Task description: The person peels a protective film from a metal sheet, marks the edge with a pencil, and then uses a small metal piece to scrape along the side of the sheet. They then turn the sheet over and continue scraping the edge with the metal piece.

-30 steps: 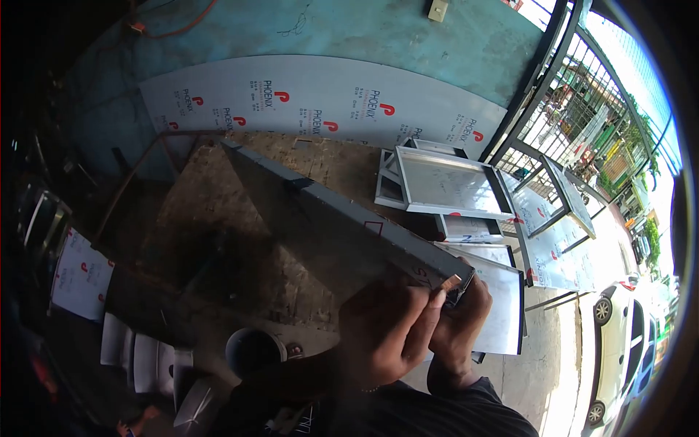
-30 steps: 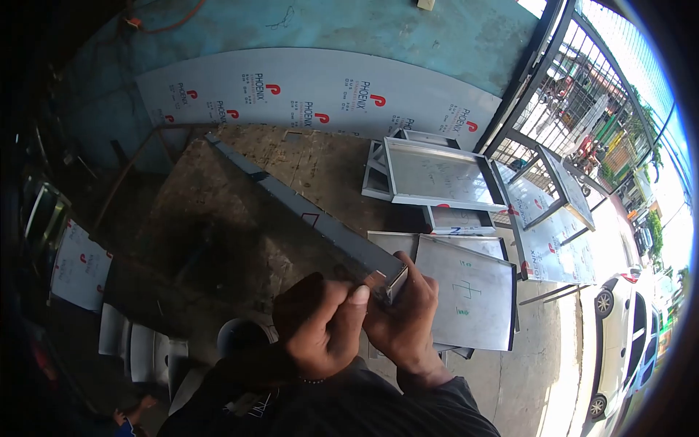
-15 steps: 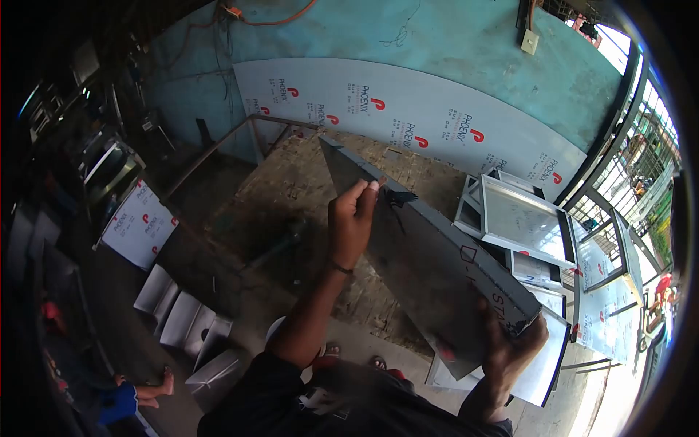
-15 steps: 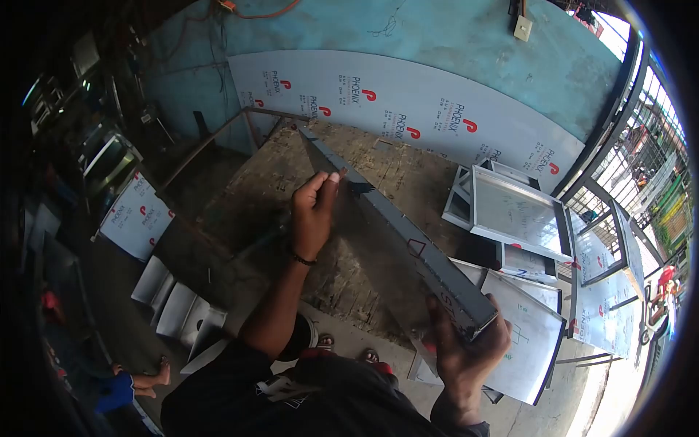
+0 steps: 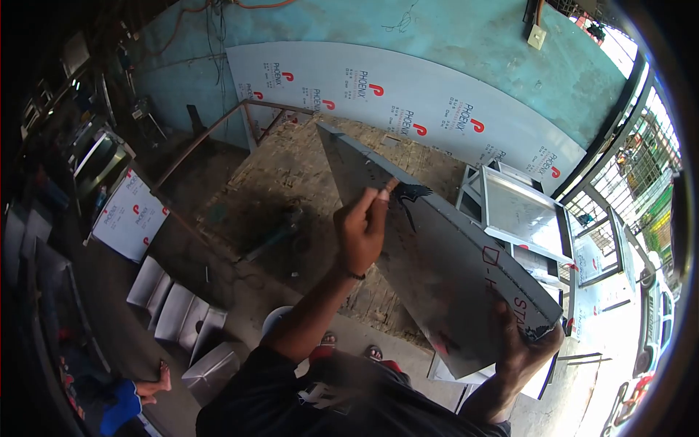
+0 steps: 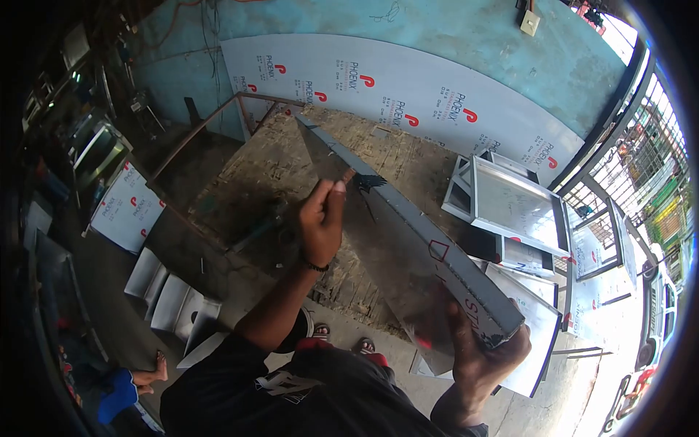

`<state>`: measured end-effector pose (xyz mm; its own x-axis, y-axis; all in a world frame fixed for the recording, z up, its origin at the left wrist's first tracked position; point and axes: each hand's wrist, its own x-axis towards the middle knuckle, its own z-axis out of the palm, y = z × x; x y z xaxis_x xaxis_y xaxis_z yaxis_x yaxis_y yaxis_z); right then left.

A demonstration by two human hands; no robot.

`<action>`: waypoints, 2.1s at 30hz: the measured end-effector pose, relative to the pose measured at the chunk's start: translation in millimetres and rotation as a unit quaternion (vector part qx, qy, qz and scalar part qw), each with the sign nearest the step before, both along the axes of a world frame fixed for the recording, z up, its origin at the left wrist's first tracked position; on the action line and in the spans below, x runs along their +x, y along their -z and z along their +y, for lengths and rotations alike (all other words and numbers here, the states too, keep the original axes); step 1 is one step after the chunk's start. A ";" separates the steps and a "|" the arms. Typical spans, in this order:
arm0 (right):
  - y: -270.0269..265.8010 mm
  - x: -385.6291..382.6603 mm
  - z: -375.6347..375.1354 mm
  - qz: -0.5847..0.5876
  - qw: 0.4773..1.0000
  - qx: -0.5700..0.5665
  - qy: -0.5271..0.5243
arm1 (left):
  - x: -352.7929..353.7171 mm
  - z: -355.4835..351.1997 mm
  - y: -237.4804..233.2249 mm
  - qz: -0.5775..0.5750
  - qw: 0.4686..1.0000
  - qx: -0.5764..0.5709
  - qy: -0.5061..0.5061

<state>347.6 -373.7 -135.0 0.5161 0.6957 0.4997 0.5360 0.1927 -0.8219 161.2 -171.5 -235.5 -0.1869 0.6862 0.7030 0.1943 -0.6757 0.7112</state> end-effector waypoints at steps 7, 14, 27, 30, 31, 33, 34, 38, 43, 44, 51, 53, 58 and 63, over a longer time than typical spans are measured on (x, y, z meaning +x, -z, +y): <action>3.1 3.0 -0.4 0.027 0.999 0.011 0.026 | -17.1 50.3 9.3 -0.123 0.992 -0.026 -0.019; 4.5 0.0 -1.3 -0.013 0.998 0.031 0.046 | 0.5 35.3 -6.0 -0.117 0.992 -0.026 0.036; 7.4 7.5 -2.3 0.011 0.998 0.042 0.050 | 12.0 31.4 -13.2 -0.085 0.990 -0.061 0.097; 11.9 17.8 -5.4 0.003 0.999 0.017 0.043 | 31.1 4.6 -23.6 -0.048 0.994 0.073 0.073; 11.2 17.7 -5.8 0.004 0.999 0.014 0.047 | 26.7 2.0 -30.2 -0.035 0.995 0.008 0.090; 7.7 13.1 -0.9 -0.010 0.998 0.055 0.025 | 23.2 14.2 -26.3 -0.067 0.992 -0.039 0.097; 6.9 11.5 -0.1 -0.009 0.998 0.056 0.027 | 24.3 18.9 -26.4 -0.102 0.986 -0.080 0.101; 5.7 13.2 3.1 -0.013 0.998 0.056 0.017 | 50.8 -35.4 -33.0 -0.034 0.991 0.063 0.110; 5.5 15.3 0.4 0.012 0.999 0.037 0.030 | 48.8 -37.5 -58.1 -0.074 0.986 -0.085 0.121; 4.0 16.6 1.2 0.013 0.999 0.041 0.031 | 56.2 -52.4 -62.2 -0.072 0.987 -0.082 0.122; 19.5 34.4 -10.5 -0.048 0.996 0.031 0.072 | 72.0 -66.0 -51.8 -0.070 0.988 -0.069 0.118; 43.5 51.3 -12.9 -0.166 0.980 -0.056 0.091 | 83.0 -95.6 -57.7 -0.026 0.993 0.003 0.113; 21.7 48.5 -10.2 -0.101 0.994 -0.046 0.000 | 94.2 -108.8 -57.8 -0.013 0.996 0.002 0.093; 44.0 63.1 -0.7 -0.269 0.955 0.120 -0.035 | 98.5 -139.1 -88.2 0.087 0.985 0.052 0.142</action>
